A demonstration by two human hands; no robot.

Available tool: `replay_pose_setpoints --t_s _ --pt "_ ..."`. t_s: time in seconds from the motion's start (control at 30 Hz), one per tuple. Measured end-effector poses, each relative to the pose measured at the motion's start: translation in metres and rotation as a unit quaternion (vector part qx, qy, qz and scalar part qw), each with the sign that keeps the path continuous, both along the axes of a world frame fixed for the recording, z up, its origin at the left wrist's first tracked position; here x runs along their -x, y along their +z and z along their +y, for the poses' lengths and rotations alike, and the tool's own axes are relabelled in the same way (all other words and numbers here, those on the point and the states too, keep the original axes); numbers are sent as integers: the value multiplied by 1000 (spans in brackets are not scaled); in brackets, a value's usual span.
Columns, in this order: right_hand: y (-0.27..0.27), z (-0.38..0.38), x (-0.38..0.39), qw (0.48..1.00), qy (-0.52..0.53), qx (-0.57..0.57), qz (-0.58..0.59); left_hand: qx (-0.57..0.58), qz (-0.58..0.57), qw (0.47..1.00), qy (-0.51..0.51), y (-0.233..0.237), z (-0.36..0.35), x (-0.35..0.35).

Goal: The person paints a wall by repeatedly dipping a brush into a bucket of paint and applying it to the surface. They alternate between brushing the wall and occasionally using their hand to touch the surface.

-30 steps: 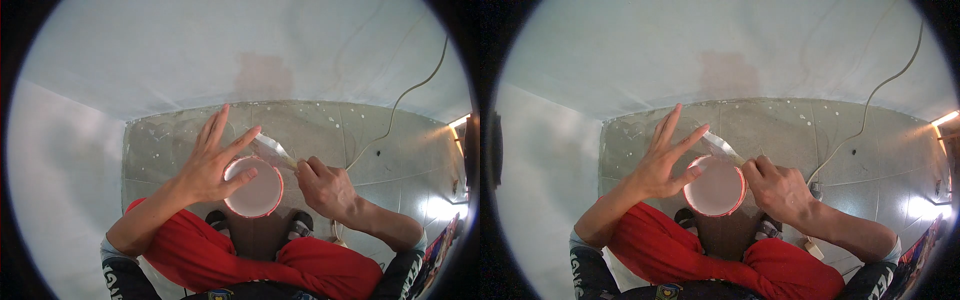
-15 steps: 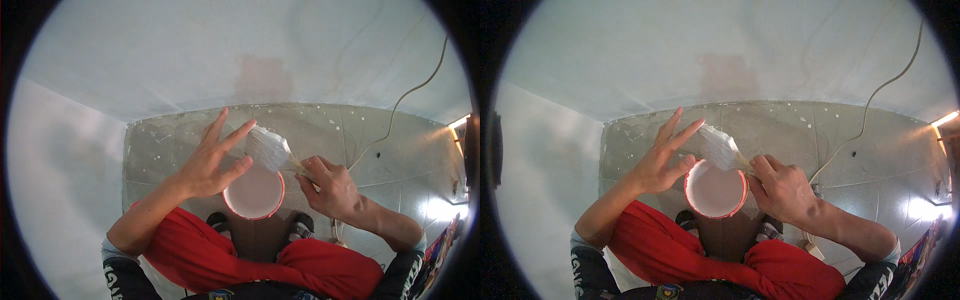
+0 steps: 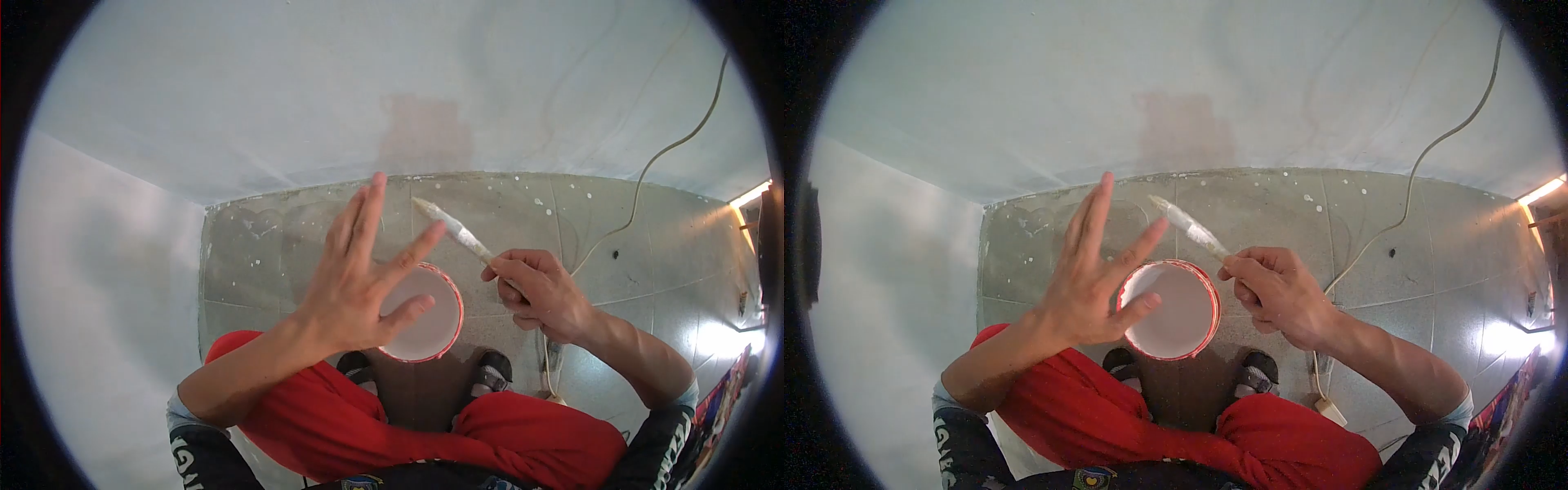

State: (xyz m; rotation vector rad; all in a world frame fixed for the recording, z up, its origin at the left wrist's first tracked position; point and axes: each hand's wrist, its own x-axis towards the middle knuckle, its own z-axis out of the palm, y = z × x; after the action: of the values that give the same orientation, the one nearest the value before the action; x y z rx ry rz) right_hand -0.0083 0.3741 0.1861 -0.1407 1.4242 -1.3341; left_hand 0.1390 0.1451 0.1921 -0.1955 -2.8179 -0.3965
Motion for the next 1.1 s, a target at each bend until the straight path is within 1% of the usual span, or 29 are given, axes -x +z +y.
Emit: replay_pose_setpoints --t_s 0.07,0.1,0.17,0.27,0.37,0.57,0.8,0.87,1.0,1.07,1.1 --pt "3 -1 -2 998 31 6 -53 59 -27 998 -10 1 7 -1" --pt "4 -3 -4 998 32 5 -52 59 -27 998 -9 0 9 -2" --pt "5 -5 -7 996 46 -10 -73 110 -38 993 -21 -2 13 -4" --pt "2 -6 -7 993 70 0 -94 136 -30 990 -20 -3 17 -4" --pt "0 -6 -8 993 75 5 -93 160 -52 986 -8 -1 16 -5" --pt "0 -6 -8 992 71 4 -105 220 -38 975 -1 -4 15 -6" --pt "2 -4 -7 990 68 -1 -121 178 -28 983 22 -1 8 -3" --pt "5 -4 -7 990 74 1 -118 102 -45 993 25 2 3 -1" --pt "3 -1 -4 990 76 2 -120 75 -53 996 15 0 -9 -2" --pt "4 -1 -3 990 77 1 -117 29 -65 997 11 -3 -13 -2" --pt "5 0 -3 990 77 1 -117 29 -65 997 12 -4 -14 -2"
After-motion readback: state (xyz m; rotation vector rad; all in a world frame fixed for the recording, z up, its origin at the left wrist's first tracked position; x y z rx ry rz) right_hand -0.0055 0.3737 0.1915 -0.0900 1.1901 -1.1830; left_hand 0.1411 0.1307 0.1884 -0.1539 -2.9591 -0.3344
